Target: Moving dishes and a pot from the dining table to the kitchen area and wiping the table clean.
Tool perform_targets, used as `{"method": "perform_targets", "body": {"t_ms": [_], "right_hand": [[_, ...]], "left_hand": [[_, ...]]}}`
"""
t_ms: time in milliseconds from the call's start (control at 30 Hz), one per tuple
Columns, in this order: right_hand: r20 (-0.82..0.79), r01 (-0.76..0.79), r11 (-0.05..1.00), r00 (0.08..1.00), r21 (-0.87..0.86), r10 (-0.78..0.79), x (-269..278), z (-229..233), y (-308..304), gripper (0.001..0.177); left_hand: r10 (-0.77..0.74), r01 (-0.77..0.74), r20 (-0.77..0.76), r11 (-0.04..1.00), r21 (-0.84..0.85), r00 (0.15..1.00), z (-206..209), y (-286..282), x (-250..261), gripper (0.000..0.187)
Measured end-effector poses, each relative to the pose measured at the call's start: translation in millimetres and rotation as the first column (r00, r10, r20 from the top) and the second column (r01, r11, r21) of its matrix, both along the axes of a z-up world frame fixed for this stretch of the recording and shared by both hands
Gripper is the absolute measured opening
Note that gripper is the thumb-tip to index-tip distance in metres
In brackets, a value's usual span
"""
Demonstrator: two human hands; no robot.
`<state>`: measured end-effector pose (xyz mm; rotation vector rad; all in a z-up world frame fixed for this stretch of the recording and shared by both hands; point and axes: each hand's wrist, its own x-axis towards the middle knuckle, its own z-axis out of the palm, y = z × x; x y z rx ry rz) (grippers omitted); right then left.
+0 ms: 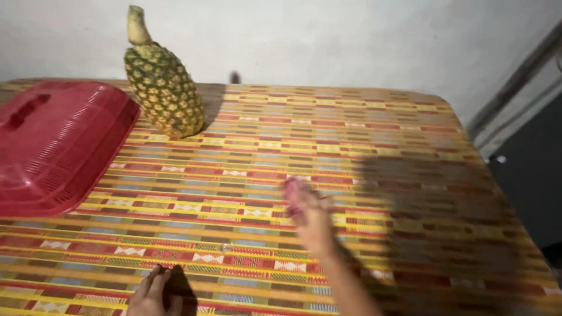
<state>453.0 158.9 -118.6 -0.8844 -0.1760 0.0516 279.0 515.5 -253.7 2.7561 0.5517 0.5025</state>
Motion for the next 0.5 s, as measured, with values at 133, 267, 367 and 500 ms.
{"method": "perform_targets", "body": {"t_ms": [133,267,367,500], "right_hand": [[0.132,0.202,0.696,0.979,-0.689,-0.154,-8.2,36.9,11.5,0.043],[-0.267,0.233,0.785,0.853,-0.574,-0.449,28.5,42.5,-74.3,0.059],[-0.118,0.248,0.498,0.797,-0.831,-0.593,74.0,-4.3,-153.9,0.050],[0.195,0.221,-0.048,0.708,-0.974,-0.679,121.5,-88.0,-275.9,0.037]], "left_hand": [[-0.016,0.015,0.020,0.999,0.043,1.000,-36.4,11.6,8.9,0.074],[-0.045,0.044,0.046,0.999,0.022,0.998,-63.1,27.4,6.9,0.073],[-0.061,0.058,0.052,0.996,0.060,0.997,-92.1,43.0,7.6,0.072],[-0.124,0.100,0.184,0.986,0.131,0.975,-106.3,47.5,8.4,0.067]]}}
